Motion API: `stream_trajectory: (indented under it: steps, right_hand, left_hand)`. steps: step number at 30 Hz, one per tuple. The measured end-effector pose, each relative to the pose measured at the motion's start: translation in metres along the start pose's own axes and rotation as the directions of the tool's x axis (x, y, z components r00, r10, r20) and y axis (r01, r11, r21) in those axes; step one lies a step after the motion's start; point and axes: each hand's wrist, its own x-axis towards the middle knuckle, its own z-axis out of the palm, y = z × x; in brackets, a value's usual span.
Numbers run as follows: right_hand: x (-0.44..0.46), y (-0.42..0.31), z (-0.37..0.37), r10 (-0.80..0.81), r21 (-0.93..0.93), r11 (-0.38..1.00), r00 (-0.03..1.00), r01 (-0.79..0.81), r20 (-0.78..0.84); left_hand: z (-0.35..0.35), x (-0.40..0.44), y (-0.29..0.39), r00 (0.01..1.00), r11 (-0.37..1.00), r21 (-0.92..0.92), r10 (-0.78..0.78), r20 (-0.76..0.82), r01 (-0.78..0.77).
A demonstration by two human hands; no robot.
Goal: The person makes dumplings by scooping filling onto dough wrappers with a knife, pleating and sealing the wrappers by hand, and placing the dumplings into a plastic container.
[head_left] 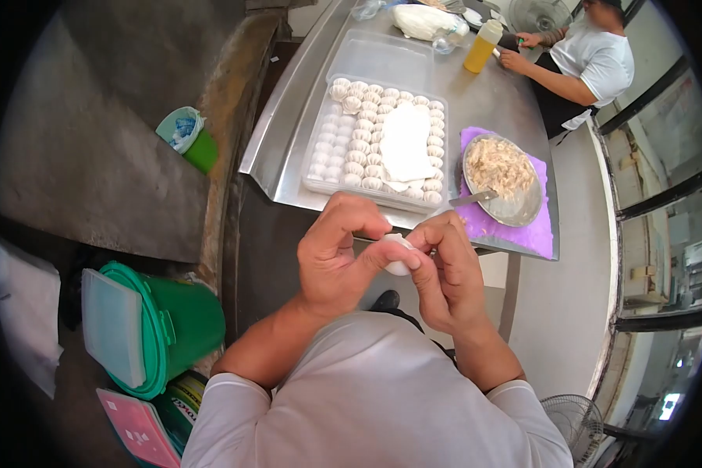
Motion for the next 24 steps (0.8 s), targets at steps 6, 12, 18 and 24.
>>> stream_trajectory:
  steps: [6,12,18,24]
  right_hand:
    - [0.003,0.022,-0.034,-0.027,0.115,0.993,0.999,0.024,0.028]
    - [0.011,0.044,-0.073,-0.099,0.012,0.995,0.991,0.099,0.095]
    - [0.027,0.08,-0.103,-0.272,0.058,0.962,0.959,0.268,0.076]
    - [0.026,0.104,-0.1,0.106,0.19,0.971,0.973,-0.147,0.207]
  left_hand:
    - [0.026,0.015,-0.001,0.998,0.999,0.008,-0.052,0.029,0.052]
    - [0.044,0.036,-0.01,0.967,0.965,0.217,-0.188,0.172,0.149]
    - [0.063,0.046,-0.015,0.627,0.528,-0.341,-0.681,0.377,0.778]
    - [0.048,0.055,-0.053,0.608,0.432,-0.436,-0.651,0.456,0.789]
